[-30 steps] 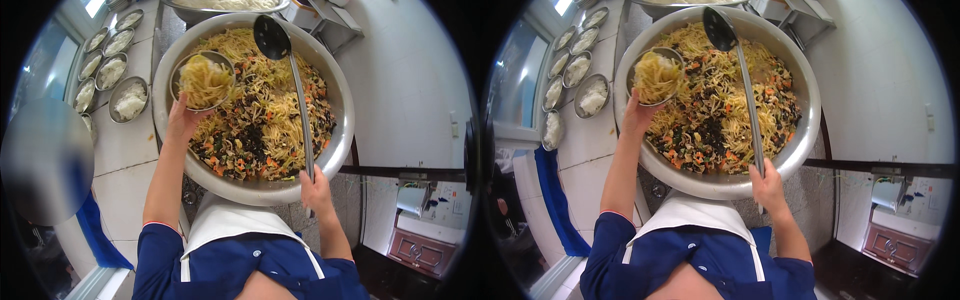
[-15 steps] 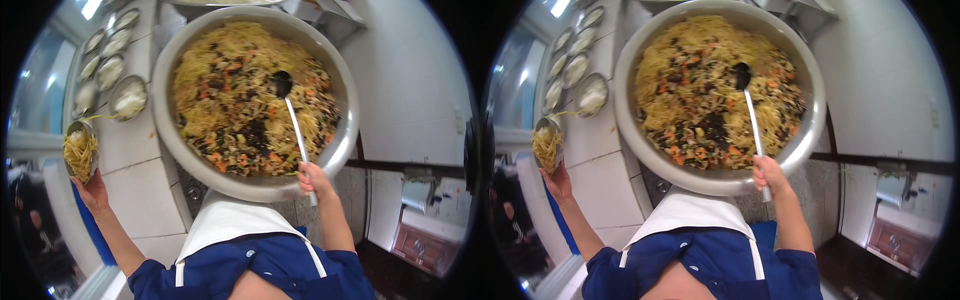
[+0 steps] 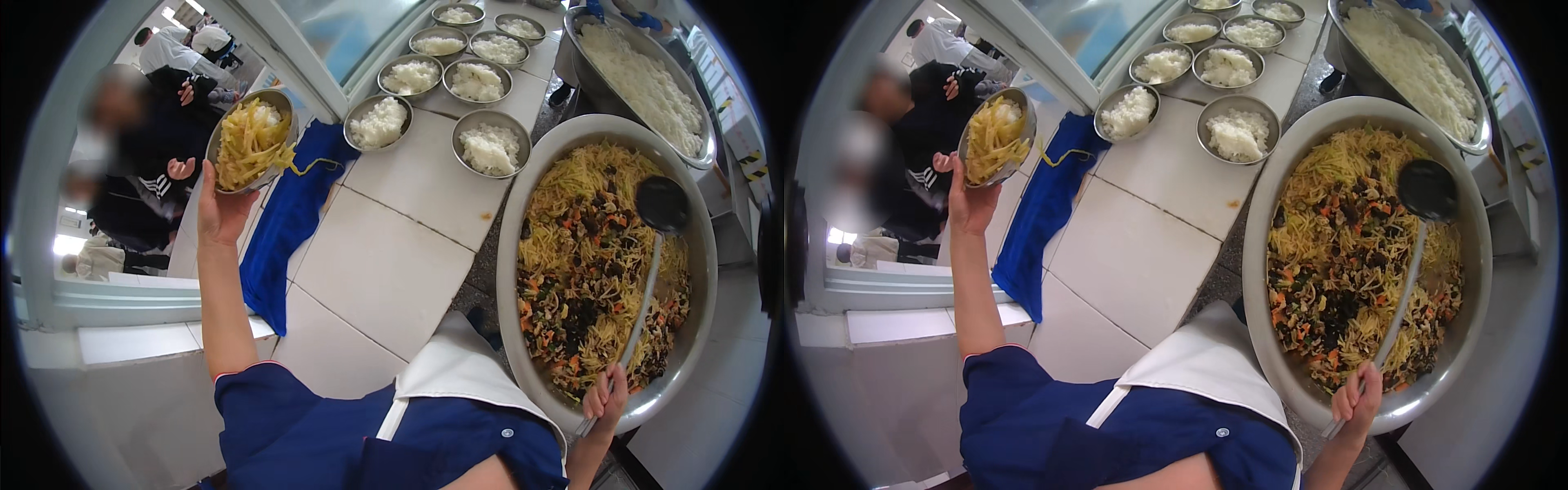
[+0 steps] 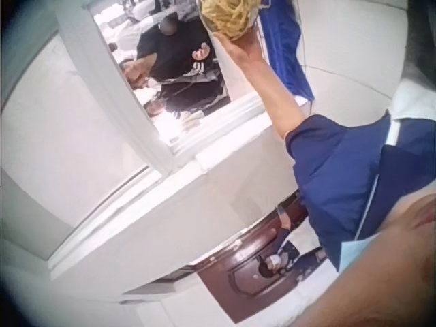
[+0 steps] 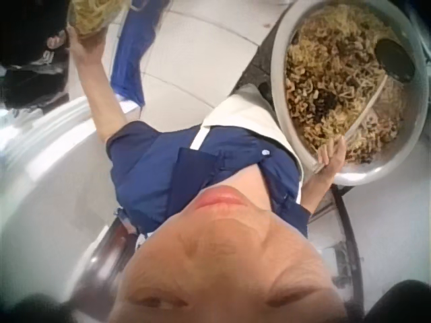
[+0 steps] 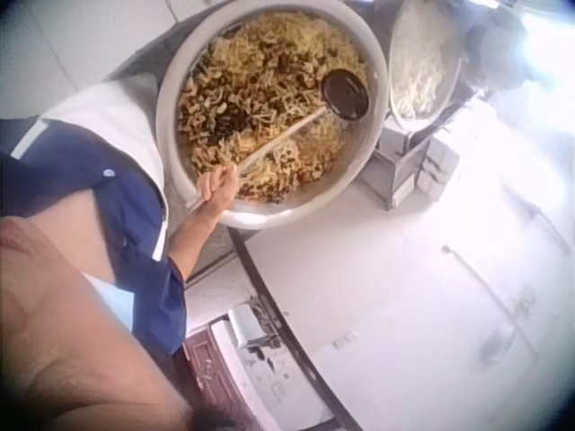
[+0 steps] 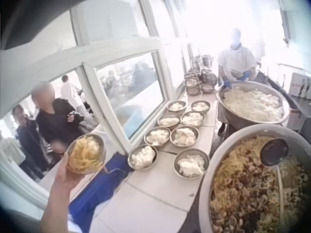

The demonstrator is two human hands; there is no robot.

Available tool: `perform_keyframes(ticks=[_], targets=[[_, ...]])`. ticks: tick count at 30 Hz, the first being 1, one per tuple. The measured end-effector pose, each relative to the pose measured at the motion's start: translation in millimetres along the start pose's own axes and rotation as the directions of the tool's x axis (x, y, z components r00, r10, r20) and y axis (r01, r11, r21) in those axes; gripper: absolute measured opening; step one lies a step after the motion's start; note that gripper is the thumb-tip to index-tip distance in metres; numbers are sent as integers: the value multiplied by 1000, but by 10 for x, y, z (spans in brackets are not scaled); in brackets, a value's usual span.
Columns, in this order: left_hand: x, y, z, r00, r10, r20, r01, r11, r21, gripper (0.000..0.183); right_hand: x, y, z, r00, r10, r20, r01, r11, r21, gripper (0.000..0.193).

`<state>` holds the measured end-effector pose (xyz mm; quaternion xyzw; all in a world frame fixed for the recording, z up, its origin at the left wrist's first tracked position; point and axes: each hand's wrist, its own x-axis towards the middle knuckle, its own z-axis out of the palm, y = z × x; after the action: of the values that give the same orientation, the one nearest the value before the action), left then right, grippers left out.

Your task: The person scoops mixed noodles from a large metal bowl into small metal bowls containing white rice. The person uses a large ladle to transfer the noodles and places each filled bowl on a tiled counter. The process is repeated for multiple bowls.

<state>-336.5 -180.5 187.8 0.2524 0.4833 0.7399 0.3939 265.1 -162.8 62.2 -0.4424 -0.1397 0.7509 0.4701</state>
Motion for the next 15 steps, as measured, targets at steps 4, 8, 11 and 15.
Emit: perform_keyframes(ticks=[4,8,11,15], targets=[[48,82,468,999,-8,36,11,994,-108,51,90,54,307,958,231,172,-215,971,-104,23],[91,76,630,952,-111,284,189,946,-263,56,180,81,441,842,435,318,-442,896,-55,21],[143,-72,593,894,-104,436,292,873,-390,60,158,189,378,837,421,351,-465,884,49,22],[300,-199,-230,993,-60,99,88,945,-314,55,16,210,129,902,289,321,-338,935,105,26]])
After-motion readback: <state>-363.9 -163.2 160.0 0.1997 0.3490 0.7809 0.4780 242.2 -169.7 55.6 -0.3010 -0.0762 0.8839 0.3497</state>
